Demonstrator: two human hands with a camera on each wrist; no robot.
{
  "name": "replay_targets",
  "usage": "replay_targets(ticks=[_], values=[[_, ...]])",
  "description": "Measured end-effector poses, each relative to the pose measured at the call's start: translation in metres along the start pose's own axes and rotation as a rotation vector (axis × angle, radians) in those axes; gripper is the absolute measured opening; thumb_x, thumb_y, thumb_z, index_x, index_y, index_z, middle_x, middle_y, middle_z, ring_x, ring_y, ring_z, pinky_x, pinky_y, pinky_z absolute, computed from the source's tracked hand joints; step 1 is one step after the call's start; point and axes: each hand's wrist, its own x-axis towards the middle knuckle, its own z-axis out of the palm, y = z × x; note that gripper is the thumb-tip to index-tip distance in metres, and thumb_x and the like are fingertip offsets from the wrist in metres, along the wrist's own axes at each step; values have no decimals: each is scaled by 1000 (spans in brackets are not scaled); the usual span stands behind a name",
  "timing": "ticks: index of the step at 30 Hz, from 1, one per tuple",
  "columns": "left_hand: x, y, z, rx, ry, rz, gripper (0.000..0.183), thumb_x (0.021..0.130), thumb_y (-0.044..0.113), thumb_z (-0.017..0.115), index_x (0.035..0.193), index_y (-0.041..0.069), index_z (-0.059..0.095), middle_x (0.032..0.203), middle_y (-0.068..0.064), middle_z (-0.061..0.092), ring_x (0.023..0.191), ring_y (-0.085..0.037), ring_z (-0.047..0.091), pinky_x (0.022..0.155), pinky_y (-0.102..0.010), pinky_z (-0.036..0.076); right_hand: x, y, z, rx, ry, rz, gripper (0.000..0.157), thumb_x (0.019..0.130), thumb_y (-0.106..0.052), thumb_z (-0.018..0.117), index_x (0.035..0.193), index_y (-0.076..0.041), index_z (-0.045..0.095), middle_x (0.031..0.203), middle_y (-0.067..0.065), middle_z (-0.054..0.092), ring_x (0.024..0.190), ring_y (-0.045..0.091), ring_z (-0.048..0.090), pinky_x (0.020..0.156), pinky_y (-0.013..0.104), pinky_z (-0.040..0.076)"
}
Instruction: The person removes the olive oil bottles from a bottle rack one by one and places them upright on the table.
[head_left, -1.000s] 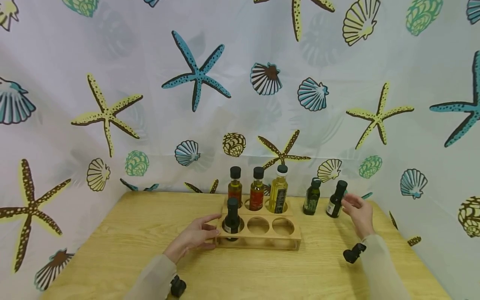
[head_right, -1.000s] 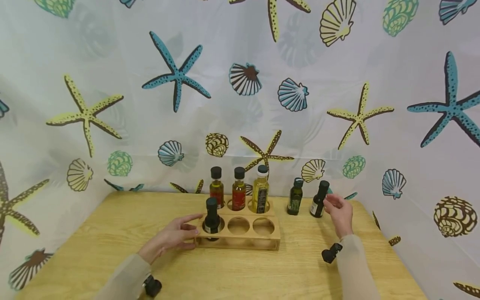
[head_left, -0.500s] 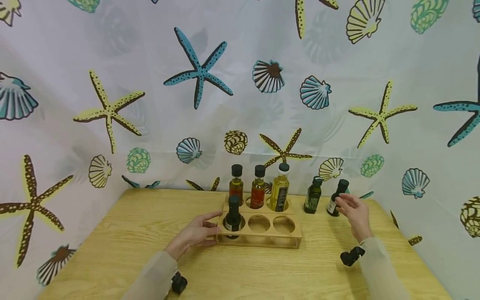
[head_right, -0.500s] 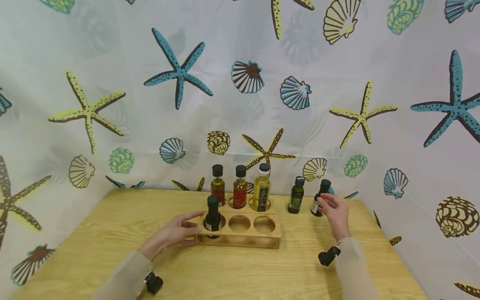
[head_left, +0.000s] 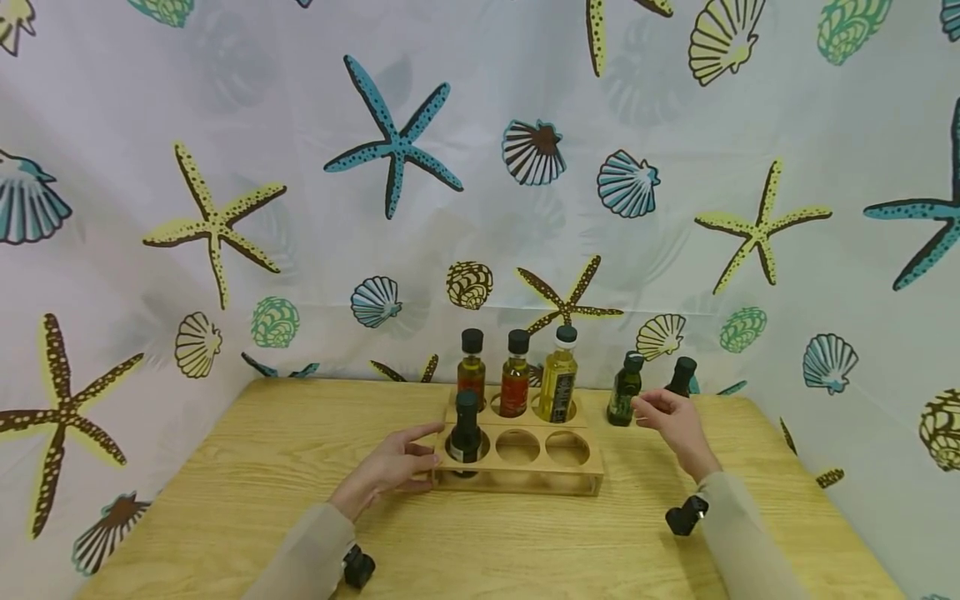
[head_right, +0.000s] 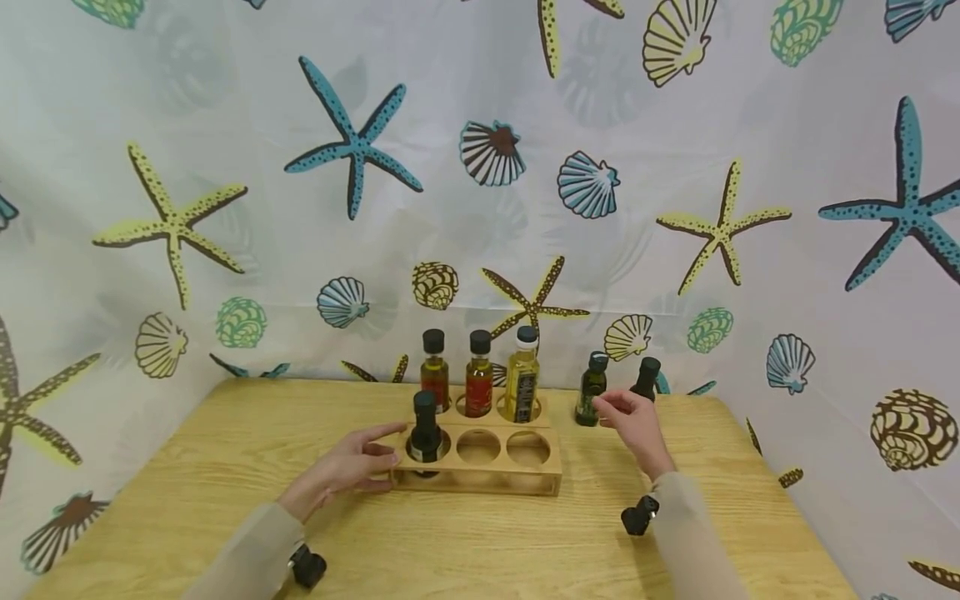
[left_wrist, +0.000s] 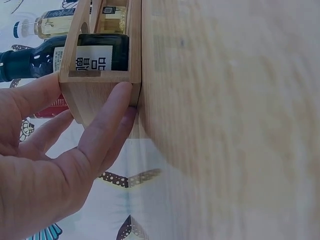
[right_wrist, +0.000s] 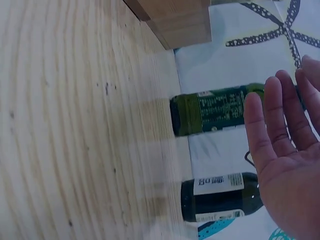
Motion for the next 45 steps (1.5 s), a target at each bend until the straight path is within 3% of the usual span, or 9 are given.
replay_targets(ticks=[4, 10, 16, 21, 27, 34, 40, 45], values=[[0, 0, 0, 5, 3, -1, 57, 98, 9, 61, 151, 19, 41, 133, -26, 45, 110, -31, 59, 85, -47, 58, -1, -3, 9, 22, -33, -9, 46, 95, -32, 67, 118, 8, 62, 108, 19, 68, 88, 14, 69, 88, 42, 58], [0, 0, 0, 5, 9, -5, 57, 97, 10, 61, 150, 20, 42, 133, -25, 46, 109, -29, 59, 85, -46, 58, -3, -5, 22, 33, -76, -6, 44, 96, -26, 65, 119, 10, 59, 106, 19, 68, 91, 20, 68, 86, 40, 59], [-2, 1, 1, 6, 2, 1, 58, 98, 10, 61, 151, 19, 41, 133, -26, 46, 110, -30, 59, 84, -46, 58, -5, -7, 37, 48, -144, 6, 40, 96, -26, 66, 118, 7, 61, 109, 21, 67, 98, 29, 66, 89, 47, 57], [-3, 3, 3, 7, 8, -2, 58, 97, 9, 61, 151, 19, 42, 133, -26, 47, 107, -28, 61, 83, -47, 58, -9, -11, 51, 67, -159, 26, 36, 95, -24, 67, 115, 5, 63, 110, 25, 66, 92, 23, 67, 90, 52, 55], [-3, 3, 2, 6, 16, -3, 58, 97, 9, 61, 150, 20, 42, 132, -25, 48, 106, -29, 62, 83, -48, 58, -11, -14, 68, 69, -165, 27, 41, 95, -22, 67, 121, 8, 62, 110, 22, 68, 88, 19, 68, 82, 39, 59], [-4, 4, 2, 8, 21, -10, 58, 97, 8, 61, 150, 19, 42, 132, -25, 48, 109, -29, 60, 83, -47, 58, -14, -19, 85, 91, -200, 0, 40, 94, -21, 68, 121, 9, 62, 111, 22, 68, 90, 23, 68, 85, 45, 58], [-5, 4, 2, 9, 29, -11, 58, 97, 8, 62, 150, 19, 42, 132, -26, 48, 108, -29, 61, 82, -47, 59, -15, -23, 98, 99, -229, -6, 38, 94, -20, 68, 120, 7, 64, 115, 23, 67, 94, 18, 68, 84, 37, 59], [-3, 4, 2, 15, 21, -12, 58, 97, 9, 62, 151, 19, 42, 134, -26, 47, 108, -28, 61, 83, -46, 59, -17, -27, 108, 82, -220, -11, 36, 94, -19, 68, 120, 6, 64, 116, 22, 67, 102, 28, 67, 85, 39, 59]])
